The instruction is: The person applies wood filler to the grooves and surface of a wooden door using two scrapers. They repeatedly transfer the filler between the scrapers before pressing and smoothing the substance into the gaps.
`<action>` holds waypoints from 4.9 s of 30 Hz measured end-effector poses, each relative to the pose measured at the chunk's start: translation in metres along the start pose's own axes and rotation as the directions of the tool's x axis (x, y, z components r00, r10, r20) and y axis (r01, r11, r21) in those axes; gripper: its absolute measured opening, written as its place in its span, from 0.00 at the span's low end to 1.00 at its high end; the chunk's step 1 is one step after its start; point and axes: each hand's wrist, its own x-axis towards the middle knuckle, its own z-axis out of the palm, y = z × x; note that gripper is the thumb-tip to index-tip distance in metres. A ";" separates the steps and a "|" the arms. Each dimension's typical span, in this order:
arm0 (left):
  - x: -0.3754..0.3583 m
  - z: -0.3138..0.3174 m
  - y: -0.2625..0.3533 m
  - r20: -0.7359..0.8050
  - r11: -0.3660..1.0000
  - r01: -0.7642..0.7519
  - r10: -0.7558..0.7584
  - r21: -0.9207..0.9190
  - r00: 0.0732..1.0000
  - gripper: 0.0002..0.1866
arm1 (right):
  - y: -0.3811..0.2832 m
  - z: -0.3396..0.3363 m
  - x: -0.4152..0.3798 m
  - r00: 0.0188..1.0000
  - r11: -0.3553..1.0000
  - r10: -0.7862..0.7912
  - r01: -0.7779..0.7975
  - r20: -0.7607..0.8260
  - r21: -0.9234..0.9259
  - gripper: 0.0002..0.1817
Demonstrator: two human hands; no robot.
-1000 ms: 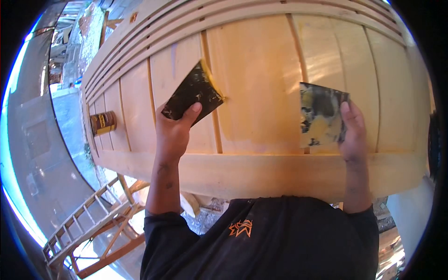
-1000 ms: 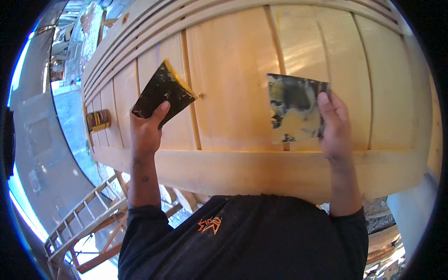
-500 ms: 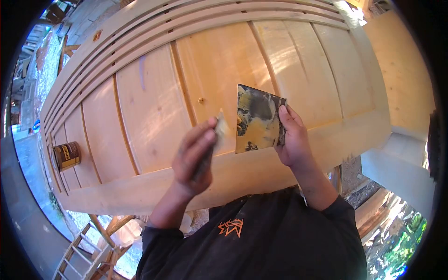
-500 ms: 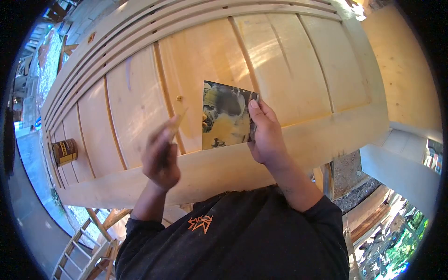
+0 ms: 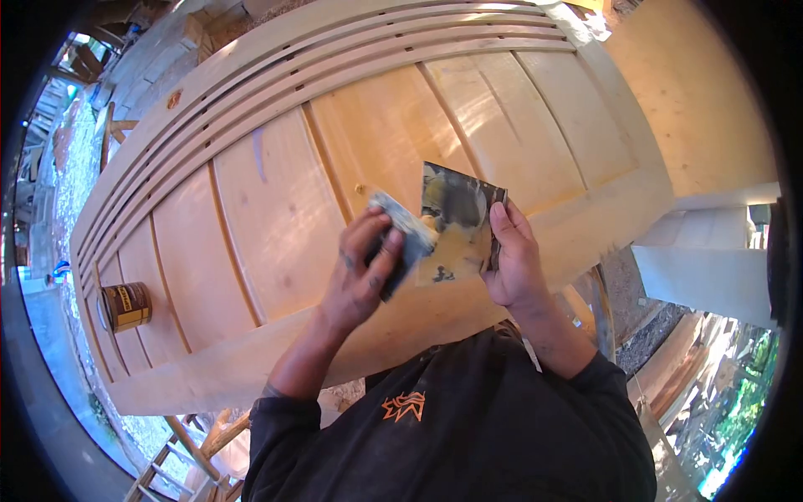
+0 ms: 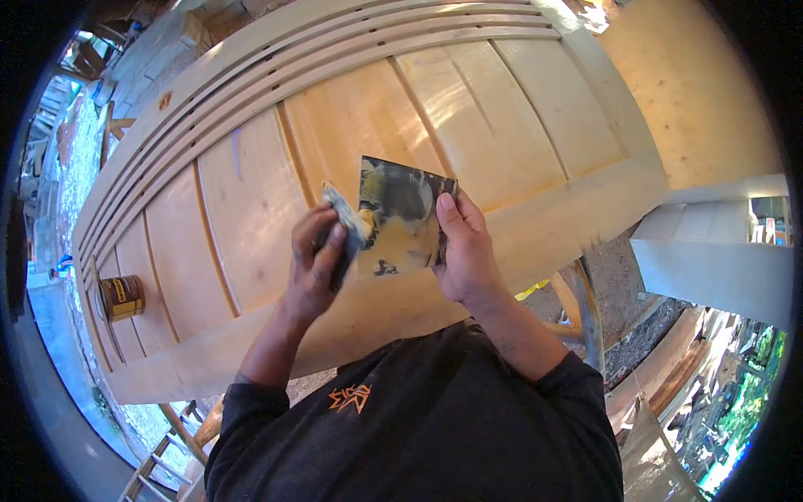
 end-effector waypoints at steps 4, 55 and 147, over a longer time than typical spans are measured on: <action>-0.001 -0.024 -0.003 0.027 0.963 0.265 -0.266 0.049 0.964 0.34 | -0.001 0.003 -0.008 0.996 0.995 -0.088 0.087 0.006 0.044 0.18; 0.118 0.000 -0.084 0.659 0.772 0.484 -0.620 0.413 0.426 0.26 | -0.044 -0.147 0.029 0.947 0.977 -0.199 0.173 -0.252 -0.122 0.18; 0.190 -0.004 -0.196 0.443 0.761 0.349 -0.617 0.547 0.651 0.25 | -0.040 -0.097 -0.083 0.888 0.955 -0.286 0.296 -0.360 -0.028 0.22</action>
